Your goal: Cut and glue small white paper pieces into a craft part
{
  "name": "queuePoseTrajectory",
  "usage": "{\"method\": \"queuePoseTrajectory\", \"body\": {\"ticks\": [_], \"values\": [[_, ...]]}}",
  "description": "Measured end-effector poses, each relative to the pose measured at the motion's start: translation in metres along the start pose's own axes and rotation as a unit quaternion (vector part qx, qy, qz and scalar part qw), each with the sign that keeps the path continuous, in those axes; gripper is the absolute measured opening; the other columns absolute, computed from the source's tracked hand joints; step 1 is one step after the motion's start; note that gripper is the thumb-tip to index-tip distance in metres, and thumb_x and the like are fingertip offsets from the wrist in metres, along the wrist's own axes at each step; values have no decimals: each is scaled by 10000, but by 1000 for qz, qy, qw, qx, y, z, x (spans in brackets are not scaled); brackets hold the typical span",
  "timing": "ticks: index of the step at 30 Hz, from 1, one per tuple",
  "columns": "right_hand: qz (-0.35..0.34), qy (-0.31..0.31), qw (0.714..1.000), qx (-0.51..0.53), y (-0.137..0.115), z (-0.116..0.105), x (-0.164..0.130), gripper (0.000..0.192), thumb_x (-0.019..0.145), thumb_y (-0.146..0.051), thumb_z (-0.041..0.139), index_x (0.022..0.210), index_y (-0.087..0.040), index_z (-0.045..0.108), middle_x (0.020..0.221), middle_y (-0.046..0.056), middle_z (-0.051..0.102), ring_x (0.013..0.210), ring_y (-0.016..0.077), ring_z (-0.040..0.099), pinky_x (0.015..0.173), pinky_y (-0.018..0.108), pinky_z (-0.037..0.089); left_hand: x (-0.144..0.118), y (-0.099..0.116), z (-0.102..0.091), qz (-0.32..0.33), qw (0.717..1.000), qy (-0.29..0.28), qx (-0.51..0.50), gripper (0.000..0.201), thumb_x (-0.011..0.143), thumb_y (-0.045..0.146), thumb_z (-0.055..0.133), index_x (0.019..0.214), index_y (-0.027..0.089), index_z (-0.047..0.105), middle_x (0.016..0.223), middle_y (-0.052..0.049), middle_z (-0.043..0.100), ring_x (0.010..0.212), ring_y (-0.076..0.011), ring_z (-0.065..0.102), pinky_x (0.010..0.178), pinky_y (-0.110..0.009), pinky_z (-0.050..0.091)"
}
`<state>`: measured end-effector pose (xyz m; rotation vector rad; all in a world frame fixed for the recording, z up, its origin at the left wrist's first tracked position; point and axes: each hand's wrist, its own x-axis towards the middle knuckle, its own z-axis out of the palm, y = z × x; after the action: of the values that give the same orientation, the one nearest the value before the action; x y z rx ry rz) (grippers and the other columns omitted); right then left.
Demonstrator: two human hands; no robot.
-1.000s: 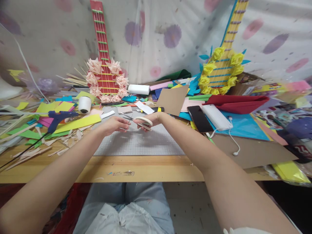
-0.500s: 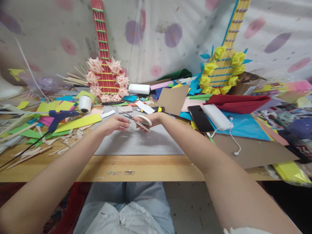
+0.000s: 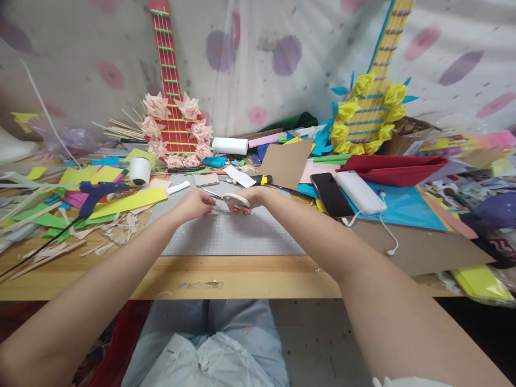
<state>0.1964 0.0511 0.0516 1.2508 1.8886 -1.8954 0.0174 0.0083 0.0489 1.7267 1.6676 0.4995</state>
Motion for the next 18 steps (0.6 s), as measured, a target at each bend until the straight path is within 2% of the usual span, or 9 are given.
{"method": "queuePoseTrajectory", "body": {"ticks": [3,7,10,13,18], "values": [[10,7,1000,17,2,1,1,148,663,-210,503,558,-144,422,439,-45,406,354,47,367,342,162,287,-2,6,1,10,998,25,61,145,504,84,617,584,186,681,449,-28,551,526,-193,531,609,-307,389],[50,11,998,39,2,4,6,218,654,-211,477,515,-165,316,412,-73,312,321,21,271,327,143,216,-2,6,3,22,996,48,76,153,495,72,618,552,202,674,545,-41,602,599,-201,548,634,-286,387],[64,39,997,18,1,7,11,188,635,-200,473,520,-168,327,401,-75,307,311,23,255,315,144,203,-1,2,4,26,994,62,82,147,489,65,620,532,196,668,560,-54,605,614,-215,555,652,-297,389],[70,66,995,-7,1,10,15,148,602,-190,479,522,-168,356,389,-68,323,310,35,278,307,156,208,-1,1,3,15,994,54,92,152,489,61,619,547,190,674,570,-63,611,642,-221,567,666,-293,394],[69,92,993,-22,2,14,15,143,570,-181,506,522,-165,373,396,-54,356,337,49,326,324,170,237,-3,8,0,-9,978,2,208,267,580,111,560,784,208,702,778,-63,671,707,-189,583,643,-254,407]]}}
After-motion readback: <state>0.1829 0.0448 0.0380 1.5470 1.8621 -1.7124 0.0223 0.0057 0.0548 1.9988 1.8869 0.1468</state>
